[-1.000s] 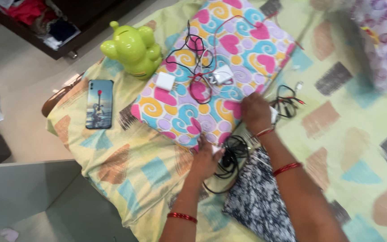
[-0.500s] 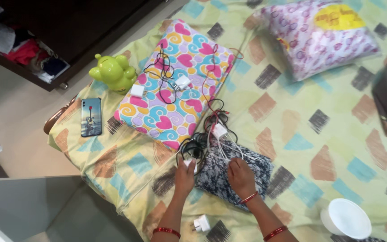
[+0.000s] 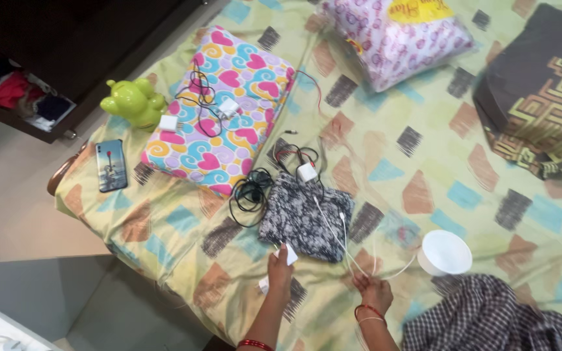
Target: The person cleans a white power adapter and a black charging cable using a small patterned cloth. They wipe the adapter and cable thoroughly on a white table, then place them down. The person then picks up a second white adapter and a white cable from a nearby bed and cleans them with the same cloth.
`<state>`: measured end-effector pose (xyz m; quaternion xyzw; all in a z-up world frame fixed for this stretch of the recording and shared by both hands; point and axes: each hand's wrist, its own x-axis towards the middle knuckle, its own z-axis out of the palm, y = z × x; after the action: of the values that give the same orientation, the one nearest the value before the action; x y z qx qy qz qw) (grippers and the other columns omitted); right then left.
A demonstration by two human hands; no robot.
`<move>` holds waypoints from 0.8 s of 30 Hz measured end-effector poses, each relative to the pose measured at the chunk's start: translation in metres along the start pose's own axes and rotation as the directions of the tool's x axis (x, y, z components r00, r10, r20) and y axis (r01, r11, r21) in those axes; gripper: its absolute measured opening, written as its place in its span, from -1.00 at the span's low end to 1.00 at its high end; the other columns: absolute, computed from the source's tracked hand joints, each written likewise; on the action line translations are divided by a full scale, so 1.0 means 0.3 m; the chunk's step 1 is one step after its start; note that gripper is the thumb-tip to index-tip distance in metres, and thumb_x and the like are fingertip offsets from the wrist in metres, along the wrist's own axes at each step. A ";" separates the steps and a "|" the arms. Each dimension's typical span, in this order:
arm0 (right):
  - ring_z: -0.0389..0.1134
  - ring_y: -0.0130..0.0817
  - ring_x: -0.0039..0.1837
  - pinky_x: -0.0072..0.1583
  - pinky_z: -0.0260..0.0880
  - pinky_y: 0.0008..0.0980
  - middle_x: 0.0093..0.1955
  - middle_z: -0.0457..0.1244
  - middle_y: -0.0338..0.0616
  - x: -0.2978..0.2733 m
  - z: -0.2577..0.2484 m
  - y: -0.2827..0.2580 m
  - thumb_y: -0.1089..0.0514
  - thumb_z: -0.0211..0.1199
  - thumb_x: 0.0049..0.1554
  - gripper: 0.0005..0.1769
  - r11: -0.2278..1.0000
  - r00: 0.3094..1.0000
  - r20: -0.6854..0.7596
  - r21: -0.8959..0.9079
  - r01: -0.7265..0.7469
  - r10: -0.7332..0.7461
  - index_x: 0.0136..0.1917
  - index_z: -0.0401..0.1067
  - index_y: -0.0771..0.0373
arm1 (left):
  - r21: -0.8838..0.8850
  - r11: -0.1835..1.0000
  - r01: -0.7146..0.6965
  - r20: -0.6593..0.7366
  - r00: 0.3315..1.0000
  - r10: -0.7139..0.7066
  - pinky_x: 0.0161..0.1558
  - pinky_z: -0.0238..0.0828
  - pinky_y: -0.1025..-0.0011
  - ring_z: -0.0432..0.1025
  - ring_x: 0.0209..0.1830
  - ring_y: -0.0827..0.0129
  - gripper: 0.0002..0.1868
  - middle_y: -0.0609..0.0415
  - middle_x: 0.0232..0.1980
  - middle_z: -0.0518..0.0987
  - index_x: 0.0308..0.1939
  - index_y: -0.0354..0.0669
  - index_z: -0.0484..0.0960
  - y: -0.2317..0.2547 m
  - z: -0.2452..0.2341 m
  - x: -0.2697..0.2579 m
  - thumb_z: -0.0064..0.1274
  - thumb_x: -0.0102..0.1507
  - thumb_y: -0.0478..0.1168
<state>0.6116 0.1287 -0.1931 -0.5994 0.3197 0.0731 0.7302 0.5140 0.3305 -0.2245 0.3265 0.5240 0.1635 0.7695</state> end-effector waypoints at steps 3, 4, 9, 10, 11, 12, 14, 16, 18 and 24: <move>0.47 0.01 -0.15 -0.05 0.58 -0.11 -0.14 0.32 0.21 -0.055 -0.113 0.005 0.39 0.06 0.22 -0.92 0.997 0.999 0.023 -0.069 -0.042 0.043 -0.12 0.25 0.49 | -0.060 0.979 0.197 0.016 0.980 -0.197 -0.18 0.36 0.26 0.46 -0.18 0.27 -0.47 0.07 -0.10 0.51 0.08 -0.15 0.41 -0.101 0.034 -0.091 0.04 0.30 0.19; 0.47 -0.03 -0.14 -0.05 0.58 -0.13 -0.13 0.34 0.17 -0.068 -0.145 0.003 0.37 0.07 0.22 -0.91 0.996 0.997 0.053 -0.078 -0.045 0.049 -0.13 0.26 0.48 | -0.048 0.968 0.246 0.027 0.969 -0.245 -0.11 0.39 0.23 0.51 -0.10 0.20 -0.42 0.05 -0.01 0.52 0.16 -0.13 0.37 -0.133 0.042 -0.125 0.03 0.29 0.21; 0.49 -0.09 -0.13 -0.05 0.59 -0.19 -0.16 0.36 0.19 -0.105 -0.259 -0.008 0.35 0.13 0.20 -0.89 0.991 0.977 0.185 -0.093 -0.093 0.109 -0.15 0.32 0.48 | 0.055 0.955 0.292 0.075 0.952 -0.296 0.18 0.38 0.08 0.49 0.19 0.00 -0.18 -0.03 0.32 0.44 0.43 -0.07 0.17 -0.222 0.055 -0.254 0.00 0.26 0.29; 0.49 -0.10 -0.14 -0.05 0.59 -0.18 -0.16 0.36 0.18 -0.111 -0.270 -0.011 0.35 0.15 0.19 -0.88 0.992 0.979 0.177 -0.091 -0.084 0.099 -0.17 0.31 0.47 | 0.076 0.954 0.291 0.071 0.952 -0.296 0.21 0.37 0.07 0.48 0.20 -0.02 -0.16 -0.04 0.34 0.42 0.45 -0.07 0.13 -0.226 0.053 -0.270 0.00 0.26 0.29; 0.48 -0.10 -0.14 -0.06 0.59 -0.16 -0.16 0.36 0.17 -0.117 -0.272 -0.016 0.35 0.16 0.18 -0.87 0.993 0.981 0.171 -0.089 -0.072 0.086 -0.19 0.31 0.46 | 0.094 0.953 0.287 0.069 0.953 -0.294 0.24 0.35 0.05 0.47 0.22 -0.04 -0.14 -0.04 0.36 0.41 0.48 -0.07 0.09 -0.229 0.056 -0.283 -0.01 0.27 0.29; 0.48 -0.11 -0.14 -0.07 0.59 -0.15 -0.16 0.36 0.16 -0.123 -0.278 -0.022 0.35 0.17 0.18 -0.86 0.994 0.984 0.165 -0.087 -0.060 0.073 -0.20 0.30 0.45 | 0.121 0.953 0.278 0.072 0.955 -0.288 0.22 0.37 0.05 0.48 0.20 -0.02 -0.16 -0.04 0.34 0.43 0.45 -0.09 0.14 -0.231 0.055 -0.297 -0.02 0.27 0.29; 0.45 -0.13 -0.16 -0.05 0.55 -0.22 -0.16 0.37 0.16 -0.132 -0.289 -0.035 0.39 0.23 0.13 -0.89 0.981 0.981 0.190 -0.184 0.060 -0.025 -0.20 0.40 0.53 | 0.169 0.952 0.256 0.075 0.960 -0.271 0.19 0.41 0.07 0.50 0.17 0.03 -0.20 -0.03 0.30 0.47 0.40 -0.13 0.23 -0.230 0.056 -0.318 -0.03 0.27 0.30; 0.44 -0.19 -0.16 -0.05 0.51 -0.31 -0.15 0.38 0.10 -0.144 -0.300 -0.047 0.39 0.28 0.10 -0.92 0.920 0.950 0.249 -0.294 0.258 -0.187 -0.18 0.47 0.52 | 0.198 0.947 0.253 0.073 0.960 -0.272 0.18 0.41 0.07 0.50 0.15 0.04 -0.24 -0.05 0.27 0.50 0.35 -0.14 0.28 -0.231 0.062 -0.332 -0.02 0.27 0.28; 0.45 -0.29 -0.15 -0.05 0.46 -0.40 -0.13 0.39 -0.01 -0.154 -0.315 -0.062 0.34 0.30 0.08 -0.91 0.761 0.851 0.351 -0.396 0.513 -0.391 -0.12 0.52 0.43 | 0.216 0.945 0.245 0.069 0.962 -0.265 0.15 0.42 0.10 0.51 0.10 0.08 -0.29 -0.03 0.22 0.52 0.29 -0.14 0.31 -0.240 0.067 -0.338 -0.02 0.28 0.27; 0.45 -0.39 -0.16 -0.05 0.43 -0.42 -0.09 0.41 -0.11 -0.143 -0.273 -0.110 0.33 0.28 0.04 -0.87 0.529 0.695 0.489 -0.451 0.719 -0.527 -0.09 0.54 0.31 | 0.204 0.963 0.177 0.070 0.978 -0.194 -0.19 0.35 0.32 0.38 -0.21 0.36 -0.46 0.08 -0.12 0.53 0.05 -0.18 0.45 -0.267 0.064 -0.332 0.03 0.31 0.21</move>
<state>0.5631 0.0562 -0.1483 -0.8578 -0.0730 -0.0088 0.5086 0.4846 0.2062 -0.2041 0.3573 0.5309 0.0233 0.7681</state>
